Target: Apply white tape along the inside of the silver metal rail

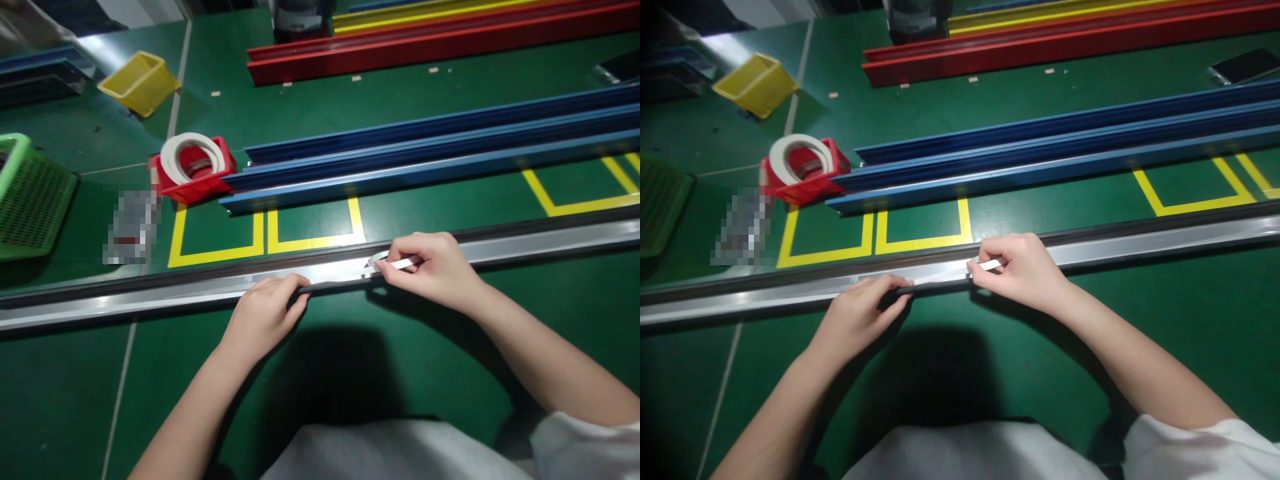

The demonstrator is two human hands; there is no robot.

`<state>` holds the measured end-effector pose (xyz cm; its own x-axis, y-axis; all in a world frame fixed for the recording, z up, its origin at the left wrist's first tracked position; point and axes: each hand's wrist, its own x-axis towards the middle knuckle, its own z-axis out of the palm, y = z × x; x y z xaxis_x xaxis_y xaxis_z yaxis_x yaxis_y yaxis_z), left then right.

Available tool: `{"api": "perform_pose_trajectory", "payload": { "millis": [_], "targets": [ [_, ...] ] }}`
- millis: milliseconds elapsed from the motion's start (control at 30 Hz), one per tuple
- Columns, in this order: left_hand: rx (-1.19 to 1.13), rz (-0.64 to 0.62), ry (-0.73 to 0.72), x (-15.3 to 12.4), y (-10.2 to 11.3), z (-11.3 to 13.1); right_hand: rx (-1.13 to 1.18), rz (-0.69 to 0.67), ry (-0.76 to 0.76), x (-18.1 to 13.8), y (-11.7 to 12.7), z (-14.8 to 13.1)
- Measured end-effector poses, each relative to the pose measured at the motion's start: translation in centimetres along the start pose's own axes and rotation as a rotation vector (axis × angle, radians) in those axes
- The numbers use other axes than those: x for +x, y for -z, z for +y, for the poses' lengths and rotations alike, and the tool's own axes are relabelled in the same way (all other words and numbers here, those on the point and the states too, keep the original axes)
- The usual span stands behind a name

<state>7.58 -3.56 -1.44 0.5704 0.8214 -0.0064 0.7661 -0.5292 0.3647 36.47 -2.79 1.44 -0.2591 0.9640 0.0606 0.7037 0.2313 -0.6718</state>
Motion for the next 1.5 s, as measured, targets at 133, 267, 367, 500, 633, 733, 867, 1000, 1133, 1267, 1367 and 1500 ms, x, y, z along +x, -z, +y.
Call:
{"api": "perform_pose_trajectory", "payload": {
  "millis": [133, 267, 367, 500, 633, 733, 867, 1000, 1133, 1267, 1367, 1500],
  "targets": [
    [0.0, -0.026, -0.002, 0.3, 0.0, 0.1, -0.068, -0.012, 0.028, -0.1, 0.2, -0.4],
    [0.007, -0.056, -0.014, 0.7, -0.1, 0.2, -0.063, -0.049, 0.009, -0.1, 0.2, -0.5],
    [0.014, -0.073, -0.031, 1.0, -0.1, 0.3, -0.06, -0.057, 0.001, 0.0, 0.2, -0.5],
    [0.029, -0.095, -0.058, 1.3, 0.0, 0.3, -0.057, -0.063, 0.001, 0.1, 0.4, -0.3],
    [-0.004, -0.124, -0.085, 1.5, 0.1, -0.1, -0.021, -0.111, -0.029, 0.1, 0.6, 0.0],
    [-0.046, -0.148, -0.105, 1.6, 0.2, -0.5, 0.017, -0.139, -0.052, 0.1, 0.6, 0.3],
    [-0.096, -0.192, -0.129, 1.9, 0.4, -0.8, 0.054, -0.155, -0.069, 0.3, 0.5, 0.5],
    [-0.142, -0.225, -0.107, 2.2, 0.4, -0.8, 0.065, -0.168, -0.084, 0.3, 0.5, 0.6],
    [-0.125, -0.271, -0.064, 2.4, 0.6, -0.5, 0.067, -0.187, -0.095, 0.3, 0.5, 0.5],
    [-0.084, -0.301, -0.037, 2.6, 0.8, 0.0, 0.064, -0.201, -0.097, 0.3, 0.5, 0.4],
    [-0.035, -0.303, -0.036, 2.8, 0.9, 0.5, 0.072, -0.211, -0.085, 0.3, 0.5, 0.3],
    [0.016, -0.29, -0.064, 3.1, 0.8, 1.0, 0.101, -0.212, -0.068, 0.3, 0.5, 0.4]
  ]
}}
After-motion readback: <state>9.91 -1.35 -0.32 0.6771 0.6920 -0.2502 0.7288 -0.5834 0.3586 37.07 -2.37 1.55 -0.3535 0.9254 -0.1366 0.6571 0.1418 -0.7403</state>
